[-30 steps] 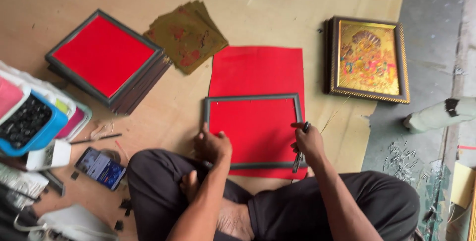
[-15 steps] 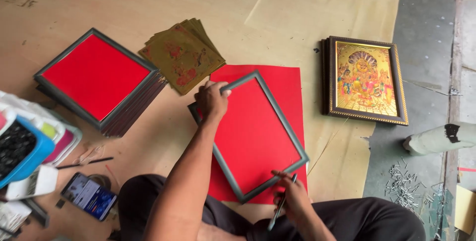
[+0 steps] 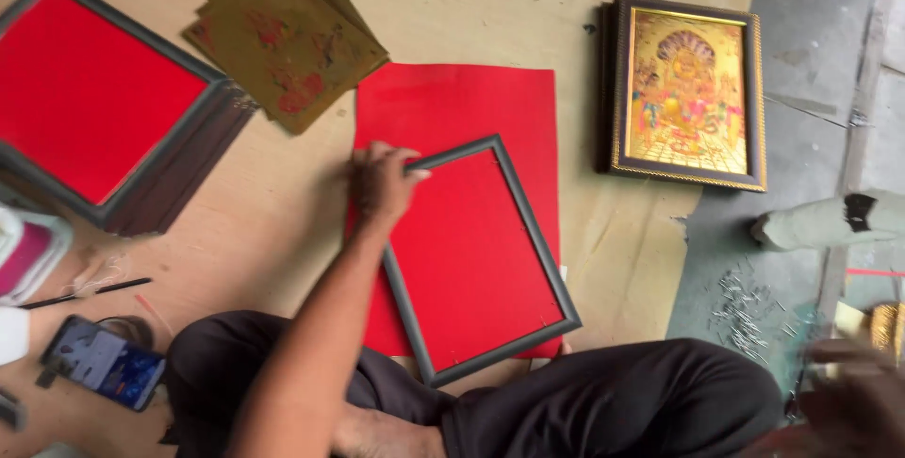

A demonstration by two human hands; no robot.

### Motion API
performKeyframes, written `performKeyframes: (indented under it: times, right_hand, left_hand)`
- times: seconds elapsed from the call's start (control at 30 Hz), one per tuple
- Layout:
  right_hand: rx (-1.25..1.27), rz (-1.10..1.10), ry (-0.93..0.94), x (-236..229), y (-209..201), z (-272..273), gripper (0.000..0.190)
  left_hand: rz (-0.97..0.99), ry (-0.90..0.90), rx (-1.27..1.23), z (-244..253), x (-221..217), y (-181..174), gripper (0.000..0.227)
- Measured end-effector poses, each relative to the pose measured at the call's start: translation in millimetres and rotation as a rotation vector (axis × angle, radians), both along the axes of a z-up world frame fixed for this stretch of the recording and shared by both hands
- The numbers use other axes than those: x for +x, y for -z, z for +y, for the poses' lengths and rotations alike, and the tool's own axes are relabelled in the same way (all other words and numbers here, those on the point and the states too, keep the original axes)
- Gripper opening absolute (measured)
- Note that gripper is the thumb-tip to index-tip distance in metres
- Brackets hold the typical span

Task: The recorder is cleaning religious art prints and glass, placing them into frames, and securing them using a manual staple tacker.

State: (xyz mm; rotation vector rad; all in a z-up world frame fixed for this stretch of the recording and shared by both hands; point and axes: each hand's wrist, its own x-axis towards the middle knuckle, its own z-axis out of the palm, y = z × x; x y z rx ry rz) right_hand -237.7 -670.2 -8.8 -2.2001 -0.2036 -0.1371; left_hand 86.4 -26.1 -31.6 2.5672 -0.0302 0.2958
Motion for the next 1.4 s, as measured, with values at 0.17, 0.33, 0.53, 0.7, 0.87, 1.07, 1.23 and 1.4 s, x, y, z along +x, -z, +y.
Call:
performKeyframes:
  times: [0.17, 0.33, 0.53, 0.7, 0.87, 1.07, 1.23, 1.4]
  right_hand:
    - [0.28, 0.281, 0.65, 31, -157, 35, 0.03]
    - [-0.004, 0.471, 0.808, 44, -69, 43, 0.034]
    - [-0.587, 0.362, 0.649, 52, -16, 57, 0.053]
    - [-0.474, 0.439, 0.737, 62, -19, 61, 0.035]
    - [-0.326, 0.577, 0.806, 66, -33, 60, 0.025]
    - [0.032, 0.54, 0.91, 58, -65, 72, 0.024]
    - [-0.053, 0.532, 0.91, 58, -70, 70, 0.029]
    - [-0.131, 0.546, 0.906, 64, -71, 64, 0.033]
  left_hand:
    - [0.028, -0.023, 0.027, 36, -25, 23, 0.041]
    - [0.221, -0.276, 0.098, 35, -47, -14, 0.047]
    - [0.376, -0.407, 0.116, 21, -45, -22, 0.045]
    - [0.338, -0.434, 0.057, 14, -57, -18, 0.041]
    - [0.241, -0.398, -0.002, 23, -64, 0, 0.045]
    - [0.227, -0.367, -0.044, 29, -63, 1, 0.045]
    - [0.246, -0.332, -0.037, 31, -60, -11, 0.035]
    - [0.327, -0.349, -0.081, 33, -54, -18, 0.031]
